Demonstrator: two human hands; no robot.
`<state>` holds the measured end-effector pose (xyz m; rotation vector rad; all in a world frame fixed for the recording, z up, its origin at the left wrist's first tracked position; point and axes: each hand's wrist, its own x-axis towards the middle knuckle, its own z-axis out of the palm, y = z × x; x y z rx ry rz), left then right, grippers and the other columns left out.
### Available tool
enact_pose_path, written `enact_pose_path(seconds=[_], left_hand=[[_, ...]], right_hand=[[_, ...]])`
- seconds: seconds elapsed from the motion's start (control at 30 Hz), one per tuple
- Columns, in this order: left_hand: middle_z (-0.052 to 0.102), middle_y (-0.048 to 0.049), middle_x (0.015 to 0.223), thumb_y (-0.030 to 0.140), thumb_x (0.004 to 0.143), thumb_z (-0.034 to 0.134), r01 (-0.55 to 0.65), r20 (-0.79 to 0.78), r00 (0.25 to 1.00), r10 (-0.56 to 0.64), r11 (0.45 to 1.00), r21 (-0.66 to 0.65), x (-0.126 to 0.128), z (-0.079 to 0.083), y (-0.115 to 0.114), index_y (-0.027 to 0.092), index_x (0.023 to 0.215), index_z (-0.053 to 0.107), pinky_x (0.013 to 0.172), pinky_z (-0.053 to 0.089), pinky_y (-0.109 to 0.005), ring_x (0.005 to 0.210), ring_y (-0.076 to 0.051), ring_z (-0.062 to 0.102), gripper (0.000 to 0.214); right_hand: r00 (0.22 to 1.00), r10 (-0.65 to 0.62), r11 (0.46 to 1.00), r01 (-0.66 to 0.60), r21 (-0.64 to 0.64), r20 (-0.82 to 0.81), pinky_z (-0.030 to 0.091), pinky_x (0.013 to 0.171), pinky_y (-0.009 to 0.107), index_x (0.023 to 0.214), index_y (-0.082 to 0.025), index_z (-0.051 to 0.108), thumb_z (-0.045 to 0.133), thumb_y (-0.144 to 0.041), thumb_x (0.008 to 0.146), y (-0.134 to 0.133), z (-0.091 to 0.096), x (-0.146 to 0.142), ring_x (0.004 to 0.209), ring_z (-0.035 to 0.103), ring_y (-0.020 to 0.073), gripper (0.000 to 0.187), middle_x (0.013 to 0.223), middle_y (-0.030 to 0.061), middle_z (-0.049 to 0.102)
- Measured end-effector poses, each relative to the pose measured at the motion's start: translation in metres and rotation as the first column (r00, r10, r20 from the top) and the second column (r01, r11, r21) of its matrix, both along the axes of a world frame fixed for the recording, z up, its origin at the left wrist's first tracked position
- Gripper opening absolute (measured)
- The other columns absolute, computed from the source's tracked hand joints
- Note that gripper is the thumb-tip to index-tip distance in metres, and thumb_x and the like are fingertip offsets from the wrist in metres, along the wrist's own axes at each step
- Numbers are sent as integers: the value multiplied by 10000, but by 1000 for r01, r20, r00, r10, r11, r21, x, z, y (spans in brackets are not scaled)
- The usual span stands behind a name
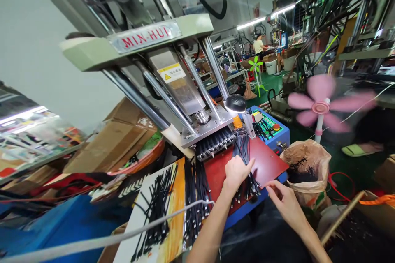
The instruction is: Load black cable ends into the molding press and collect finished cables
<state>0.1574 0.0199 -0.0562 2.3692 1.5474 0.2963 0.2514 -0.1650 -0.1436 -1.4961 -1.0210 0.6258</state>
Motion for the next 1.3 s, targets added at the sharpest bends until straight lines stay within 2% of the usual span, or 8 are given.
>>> enact_pose_path(seconds=[0.1, 0.23, 0.37, 0.5, 0.6, 0.8, 1.03, 1.3], left_hand=[[746, -225, 1124, 398, 936, 742, 34, -58, 998, -38, 997, -73, 10, -10, 13, 78, 1017, 731, 1031, 522, -461, 1175, -350, 708, 330], [724, -90, 1177, 399, 1024, 686, 98, -18, 994, -105, 967, -233, 4, -9, 35, 140, 1184, 697, 936, 610, -439, 1044, -230, 718, 305], [706, -89, 1211, 407, 1037, 671, 146, 89, 988, -123, 934, -327, -3, -5, 48, 147, 1266, 668, 872, 637, -408, 1016, -221, 718, 346], [729, -72, 1107, 404, 1037, 670, 160, 182, 977, -111, 946, -281, -5, -6, 48, 138, 1198, 686, 834, 631, -382, 925, -193, 723, 312], [771, -92, 1056, 327, 1002, 676, 145, 239, 966, -101, 975, -171, -12, -5, 38, 127, 1198, 702, 890, 608, -369, 919, -210, 752, 281], [669, -175, 1436, 395, 992, 561, 133, 293, 946, -137, 990, 35, -64, -7, -8, 146, 1364, 646, 1199, 467, -457, 1370, -299, 630, 455], [531, -171, 1619, 547, 995, 557, 135, 219, 968, -124, 990, -34, -122, -54, -46, 180, 1416, 659, 1272, 401, -555, 1533, -341, 481, 567], [657, -121, 1502, 565, 1020, 520, 87, 392, 919, -37, 990, -111, -95, -43, -59, 226, 1399, 678, 1259, 418, -529, 1448, -315, 580, 533]], right_hand=[[1000, -6, 1000, 6, -2, -26, 480, 680, 268, 999, -229, 724, 550, -533, 1034, -4, -6, 0, 716, 635, 179, 352, 829, 16, 712], [999, 14, 1000, -14, -4, -45, 477, 693, 273, 989, -226, 710, 545, -542, 1039, -8, -9, 2, 732, 633, 183, 360, 826, 17, 702], [999, 49, 999, -49, 15, -21, 459, 666, 270, 971, -221, 702, 530, -529, 1049, -3, 6, 8, 719, 618, 179, 361, 808, 14, 691], [991, 6, 999, -11, 38, 136, 460, 668, 288, 999, -208, 704, 497, -450, 1063, 29, 24, 26, 685, 625, 179, 325, 819, 27, 716], [978, -15, 999, 7, 42, 210, 484, 753, 314, 1020, -199, 705, 541, -347, 1026, 70, 28, 42, 769, 674, 202, 221, 882, 46, 747], [962, -2, 999, -7, 35, 272, 494, 845, 315, 997, -192, 736, 546, -206, 994, 133, 22, 49, 888, 715, 212, 190, 943, 69, 781], [955, 50, 999, -48, -13, 291, 468, 734, 277, 995, -230, 771, 617, -270, 993, 128, 24, 42, 752, 722, 194, 159, 797, 18, 780], [947, 152, 987, -163, 17, 282, 488, 755, 269, 1135, -246, 771, 675, -286, 972, 122, 30, 45, 820, 762, 199, 193, 894, 13, 818]])
